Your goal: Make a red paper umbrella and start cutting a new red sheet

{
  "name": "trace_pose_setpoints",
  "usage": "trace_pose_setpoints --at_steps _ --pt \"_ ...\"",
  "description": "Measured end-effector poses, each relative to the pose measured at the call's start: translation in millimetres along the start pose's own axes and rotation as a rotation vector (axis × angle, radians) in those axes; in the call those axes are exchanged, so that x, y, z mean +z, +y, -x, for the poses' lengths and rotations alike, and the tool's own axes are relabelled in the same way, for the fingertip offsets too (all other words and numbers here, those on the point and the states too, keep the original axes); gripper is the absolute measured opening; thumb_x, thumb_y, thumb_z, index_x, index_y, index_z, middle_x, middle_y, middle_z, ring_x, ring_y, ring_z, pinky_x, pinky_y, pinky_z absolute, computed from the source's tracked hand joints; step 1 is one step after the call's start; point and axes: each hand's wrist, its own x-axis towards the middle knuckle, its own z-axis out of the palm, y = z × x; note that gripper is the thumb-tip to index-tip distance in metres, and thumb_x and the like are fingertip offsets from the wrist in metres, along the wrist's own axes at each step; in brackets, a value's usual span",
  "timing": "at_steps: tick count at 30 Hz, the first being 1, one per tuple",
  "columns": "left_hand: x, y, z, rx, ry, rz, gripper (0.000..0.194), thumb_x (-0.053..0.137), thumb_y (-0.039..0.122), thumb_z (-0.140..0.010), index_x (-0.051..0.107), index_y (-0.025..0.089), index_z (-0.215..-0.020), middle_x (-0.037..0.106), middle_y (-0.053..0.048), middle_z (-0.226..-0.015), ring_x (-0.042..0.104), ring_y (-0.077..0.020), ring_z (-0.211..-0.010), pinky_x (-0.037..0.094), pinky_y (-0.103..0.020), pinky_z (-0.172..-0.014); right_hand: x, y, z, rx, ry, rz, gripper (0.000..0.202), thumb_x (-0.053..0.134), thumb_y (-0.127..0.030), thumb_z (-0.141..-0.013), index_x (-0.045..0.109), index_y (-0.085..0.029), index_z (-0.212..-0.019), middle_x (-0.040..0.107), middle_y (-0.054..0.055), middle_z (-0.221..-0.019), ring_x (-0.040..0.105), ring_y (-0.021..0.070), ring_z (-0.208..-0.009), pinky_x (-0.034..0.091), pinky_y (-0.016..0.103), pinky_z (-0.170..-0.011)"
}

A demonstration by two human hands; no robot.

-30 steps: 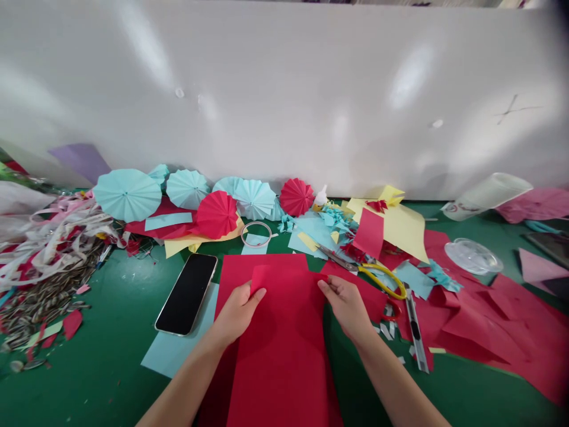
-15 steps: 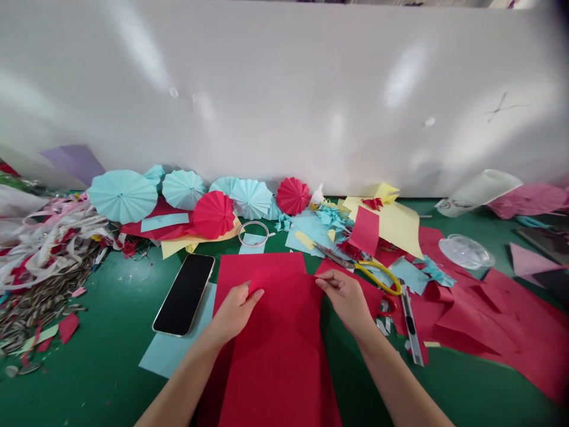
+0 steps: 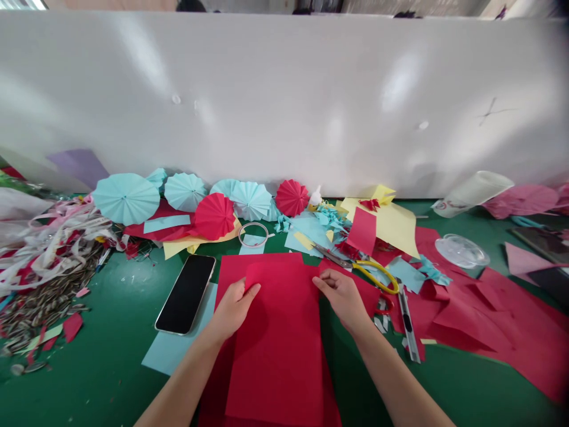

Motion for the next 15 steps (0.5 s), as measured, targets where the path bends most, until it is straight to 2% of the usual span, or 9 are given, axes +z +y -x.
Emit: trace_pose_setpoints --at_steps 2,6,10,15 --pt "0.3 2.3 1.3 -0.008 -0.001 0.015 0.034 0.044 0.047 -0.079 0.043 0.019 -0.059 0.047 0.002 -0.056 0.049 -0.0136 -0.055 0.036 -0.023 -0.05 -0.4 1.1 0.3 -0.008 0.001 -0.009 0.032 0.057 -0.048 -0.071 0.051 -0.018 -0.062 0.051 -0.002 -0.054 0.048 0.0118 -0.051 0.034 0.022 -0.047" --pt "0.6 1.3 1.8 -0.006 -0.02 0.04 0.033 0.043 0.047 -0.08 0.047 0.018 -0.064 0.052 0.001 -0.06 0.051 -0.0147 -0.058 0.038 -0.024 -0.053 0.1 1.6 2.1 -0.006 -0.029 -0.04 0.033 0.051 -0.049 -0.076 0.054 -0.017 -0.068 0.055 0.0 -0.061 0.051 0.013 -0.056 0.038 0.024 -0.051" --pt "1.2 -2.4 0.9 -0.019 -0.008 0.086 0.033 0.043 0.047 -0.08 0.049 0.017 -0.069 0.055 0.0 -0.063 0.054 -0.0158 -0.062 0.04 -0.025 -0.056 2.3 1.4 2.3 0.021 -0.082 -0.037 0.033 0.061 -0.049 -0.067 0.051 -0.018 -0.065 0.055 -0.001 -0.055 0.052 0.0135 -0.053 0.037 0.023 -0.048" --pt "3.3 -3.1 1.3 -0.036 -0.039 0.093 0.034 0.04 0.048 -0.081 0.052 0.016 -0.074 0.058 -0.001 -0.067 0.057 -0.0175 -0.064 0.043 -0.026 -0.056 3.4 3.2 -0.2 0.033 -0.054 -0.007 0.034 0.063 -0.048 -0.064 0.048 -0.018 -0.06 0.055 -0.001 -0.054 0.052 0.0142 -0.053 0.036 0.023 -0.047"
